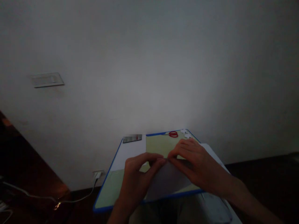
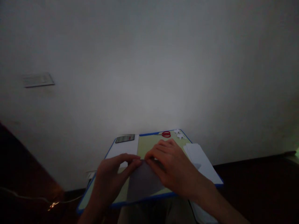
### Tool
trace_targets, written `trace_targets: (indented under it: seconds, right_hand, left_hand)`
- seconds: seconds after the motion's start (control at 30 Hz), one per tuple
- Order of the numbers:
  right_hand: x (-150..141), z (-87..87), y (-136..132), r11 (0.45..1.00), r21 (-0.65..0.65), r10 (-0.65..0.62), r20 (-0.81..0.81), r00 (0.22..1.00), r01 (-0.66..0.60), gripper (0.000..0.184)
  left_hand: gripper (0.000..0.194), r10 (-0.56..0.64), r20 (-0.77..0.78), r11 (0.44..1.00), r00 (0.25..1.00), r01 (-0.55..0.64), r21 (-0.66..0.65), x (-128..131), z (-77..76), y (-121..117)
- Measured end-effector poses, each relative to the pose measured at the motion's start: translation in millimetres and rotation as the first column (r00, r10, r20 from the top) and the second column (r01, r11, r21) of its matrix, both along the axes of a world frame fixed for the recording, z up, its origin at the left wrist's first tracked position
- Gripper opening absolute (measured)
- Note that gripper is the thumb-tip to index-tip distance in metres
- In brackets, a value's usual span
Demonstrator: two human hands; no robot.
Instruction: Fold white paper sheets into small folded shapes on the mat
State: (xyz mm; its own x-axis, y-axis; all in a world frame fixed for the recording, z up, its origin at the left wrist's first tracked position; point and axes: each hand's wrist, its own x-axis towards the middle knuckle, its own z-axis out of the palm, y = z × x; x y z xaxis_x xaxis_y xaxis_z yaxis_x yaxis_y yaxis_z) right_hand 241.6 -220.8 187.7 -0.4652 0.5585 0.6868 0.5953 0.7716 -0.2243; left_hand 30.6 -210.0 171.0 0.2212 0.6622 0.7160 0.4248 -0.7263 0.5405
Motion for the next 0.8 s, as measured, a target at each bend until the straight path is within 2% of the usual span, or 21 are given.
trace_targets:
  seconds: [0.17,0.33,0.5,0.8]
  right_hand:
    - [-7.9,13.9,-18.7,0.998,-0.059,0.016,-0.014,1.000,-0.017,0.009]
    - [-16.2,20.3,-21.9,1.000,0.010,-0.014,0.026,1.000,0.014,0.011]
    - [-10.2,26.8,-19.4,1.000,-0.010,0.019,-0.033,0.999,-0.019,0.013]
    - [24.6,26.5,-20.2,0.987,-0.141,0.069,-0.046,0.997,-0.075,0.014]
  left_hand:
    - [0.007,-0.045,0.014,0.998,0.999,0.044,0.033,-4.4,1.8,-18.7]
    - [0.008,-0.053,-0.042,0.992,0.998,0.058,0.110,-3.6,8.1,-26.8]
    - [0.008,0.046,-0.048,0.988,0.998,-0.038,0.152,-8.5,20.1,-34.1]
    - [0.011,0.166,0.009,0.981,0.986,-0.166,0.096,-29.0,27.1,-40.4]
